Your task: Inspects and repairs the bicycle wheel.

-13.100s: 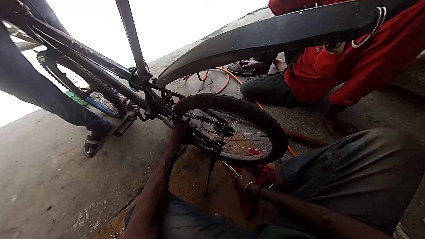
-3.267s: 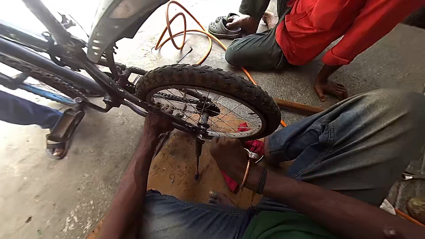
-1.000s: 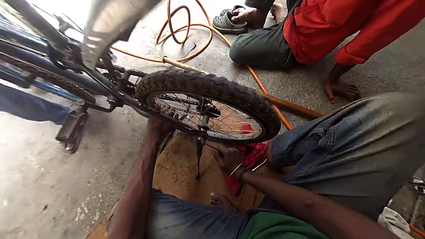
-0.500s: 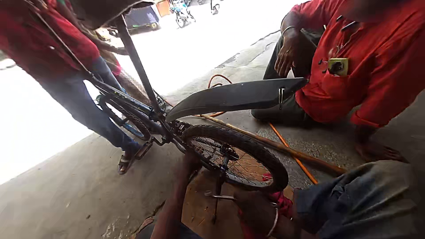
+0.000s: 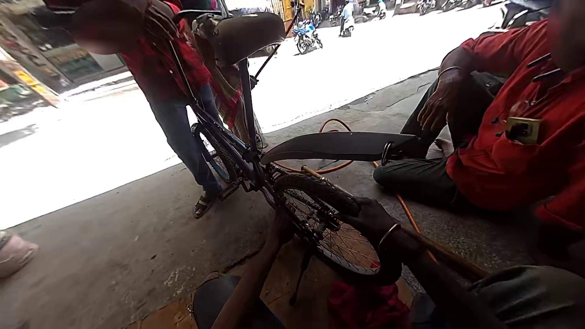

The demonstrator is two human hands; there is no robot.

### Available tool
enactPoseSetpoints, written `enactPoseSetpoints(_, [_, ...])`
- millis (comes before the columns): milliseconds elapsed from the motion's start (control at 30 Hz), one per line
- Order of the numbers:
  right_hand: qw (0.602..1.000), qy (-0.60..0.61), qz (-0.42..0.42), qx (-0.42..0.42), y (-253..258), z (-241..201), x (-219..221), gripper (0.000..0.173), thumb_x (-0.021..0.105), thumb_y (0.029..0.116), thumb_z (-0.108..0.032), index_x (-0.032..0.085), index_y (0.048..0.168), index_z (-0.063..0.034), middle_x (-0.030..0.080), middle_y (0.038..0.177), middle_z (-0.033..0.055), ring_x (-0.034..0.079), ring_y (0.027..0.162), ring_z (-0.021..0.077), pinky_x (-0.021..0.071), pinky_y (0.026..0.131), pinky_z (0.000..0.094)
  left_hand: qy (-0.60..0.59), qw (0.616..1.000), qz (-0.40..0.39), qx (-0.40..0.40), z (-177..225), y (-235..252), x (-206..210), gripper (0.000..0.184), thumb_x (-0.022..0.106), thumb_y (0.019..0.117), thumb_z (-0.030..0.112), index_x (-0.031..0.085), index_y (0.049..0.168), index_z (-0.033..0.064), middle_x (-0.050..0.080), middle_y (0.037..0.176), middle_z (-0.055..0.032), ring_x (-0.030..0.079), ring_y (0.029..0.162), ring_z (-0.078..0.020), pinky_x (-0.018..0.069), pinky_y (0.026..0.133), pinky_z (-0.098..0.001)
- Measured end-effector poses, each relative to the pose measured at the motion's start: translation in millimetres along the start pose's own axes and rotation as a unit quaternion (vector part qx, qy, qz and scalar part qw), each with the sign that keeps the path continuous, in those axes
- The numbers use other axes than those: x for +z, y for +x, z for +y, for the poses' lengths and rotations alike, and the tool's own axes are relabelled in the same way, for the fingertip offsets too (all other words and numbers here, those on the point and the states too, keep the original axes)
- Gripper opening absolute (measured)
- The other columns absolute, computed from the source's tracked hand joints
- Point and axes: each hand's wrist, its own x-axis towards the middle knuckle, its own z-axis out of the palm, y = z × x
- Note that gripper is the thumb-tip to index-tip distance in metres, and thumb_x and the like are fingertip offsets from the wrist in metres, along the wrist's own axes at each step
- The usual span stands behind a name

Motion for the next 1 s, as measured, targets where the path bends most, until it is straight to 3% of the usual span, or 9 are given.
enactPoseSetpoints(67, [1.000,-0.018,0.008,0.014,-7,-4,1,0.046,0.080,0.0825,-0.051,0.071,0.101,-0.0097,0.071,0.090,0.0117,0.070,0.088,0.0308,0.0545,0.080,0.0562,-0.110,0.992,0.065,-0.016,1,-20,-6,0.051,0.065,0.0880,0.013,0.064,0.139,0.0121,0.055,0.151,-0.0041,0.041,0.147,-0.0183,0.0224,0.127,-0.0423])
enactPoseSetpoints(133, [1.000,-0.016,0.016,0.019,-16,-5,5,0.043,0.080,0.0821,-0.049,0.070,0.099,-0.0098,0.070,0.087,0.0120,0.069,0.085,0.0316,0.0535,0.076,0.0571,-0.234,0.953,0.164,-0.101,0,-35,-21,0.032,0.061,0.0911,0.006,0.073,0.120,0.0056,0.071,0.125,-0.0101,0.065,0.119,-0.0240,0.0487,0.108,-0.0470])
enactPoseSetpoints(233, [0.999,-0.019,0.030,0.014,-26,-7,10,0.043,0.080,0.0801,-0.048,0.070,0.099,-0.0113,0.069,0.084,0.0097,0.069,0.082,0.0295,0.0543,0.073,0.0557,-0.398,0.834,0.232,-0.302,-22,-37,-31,0.024,0.057,0.1031,0.017,0.070,0.115,0.0013,0.073,0.105,-0.0149,0.069,0.096,-0.0284,0.0550,0.089,-0.0524])
enactPoseSetpoints(333, [0.999,-0.028,0.044,0.012,-31,-13,16,0.043,0.077,0.0784,-0.048,0.069,0.100,-0.0121,0.069,0.084,0.0080,0.069,0.082,0.0276,0.0543,0.072,0.0539,-0.618,0.661,0.141,-0.401,-57,-25,-19,0.056,0.042,0.1099,0.046,0.054,0.141,0.0013,0.065,0.133,-0.0191,0.062,0.122,-0.0336,0.0494,0.099,-0.0551])
enactPoseSetpoints(433, [0.998,-0.031,0.058,-0.011,-35,-13,23,0.044,0.075,0.0757,-0.050,0.071,0.101,-0.0139,0.069,0.083,0.0045,0.069,0.080,0.0240,0.0548,0.070,0.0524,-0.703,0.586,0.116,-0.386,-70,-2,1,0.070,0.036,0.1055,0.062,0.049,0.148,0.0089,0.057,0.145,-0.0151,0.054,0.133,-0.0333,0.0432,0.105,-0.0591])
enactPoseSetpoints(600, [0.998,-0.056,0.028,-0.014,-34,-12,20,0.055,0.077,0.0744,-0.052,0.071,0.110,-0.0107,0.072,0.094,0.0088,0.070,0.090,0.0264,0.0553,0.081,0.0535,-0.776,0.543,0.105,-0.302,-80,37,37,0.063,0.033,0.1029,0.066,0.055,0.139,0.0200,0.066,0.125,-0.0112,0.064,0.107,-0.0285,0.0536,0.085,-0.0528])
enactPoseSetpoints(767, [1.000,-0.009,-0.020,-0.002,-28,-20,12,0.058,0.079,0.0728,-0.042,0.068,0.120,-0.0091,0.071,0.105,0.0104,0.068,0.099,0.0250,0.0537,0.090,0.0512,-0.812,0.493,0.138,-0.278,-74,55,38,0.052,0.031,0.1072,0.055,0.059,0.123,0.0137,0.067,0.093,-0.0089,0.064,0.078,-0.0219,0.0544,0.068,-0.0437])
enactPoseSetpoints(900, [1.000,0.018,-0.022,-0.013,-50,-45,22,0.051,0.079,0.0708,-0.037,0.070,0.112,-0.0087,0.071,0.095,0.0072,0.069,0.089,0.0213,0.0562,0.081,0.0472,-0.792,0.518,0.159,-0.280,-87,37,33,0.045,0.031,0.1098,0.044,0.059,0.121,0.0097,0.065,0.090,-0.0092,0.063,0.076,-0.0211,0.0540,0.067,-0.0429])
enactPoseSetpoints(1000, [0.996,0.074,-0.007,-0.053,-88,-74,51,0.051,0.080,0.0774,-0.034,0.069,0.116,-0.0018,0.073,0.096,0.0121,0.071,0.088,0.0235,0.0570,0.082,0.0452,-0.742,0.589,0.161,-0.277,-71,-28,-23,0.041,0.026,0.1141,0.023,0.051,0.134,-0.0026,0.062,0.107,-0.0172,0.060,0.089,-0.0220,0.0530,0.079,-0.0396])
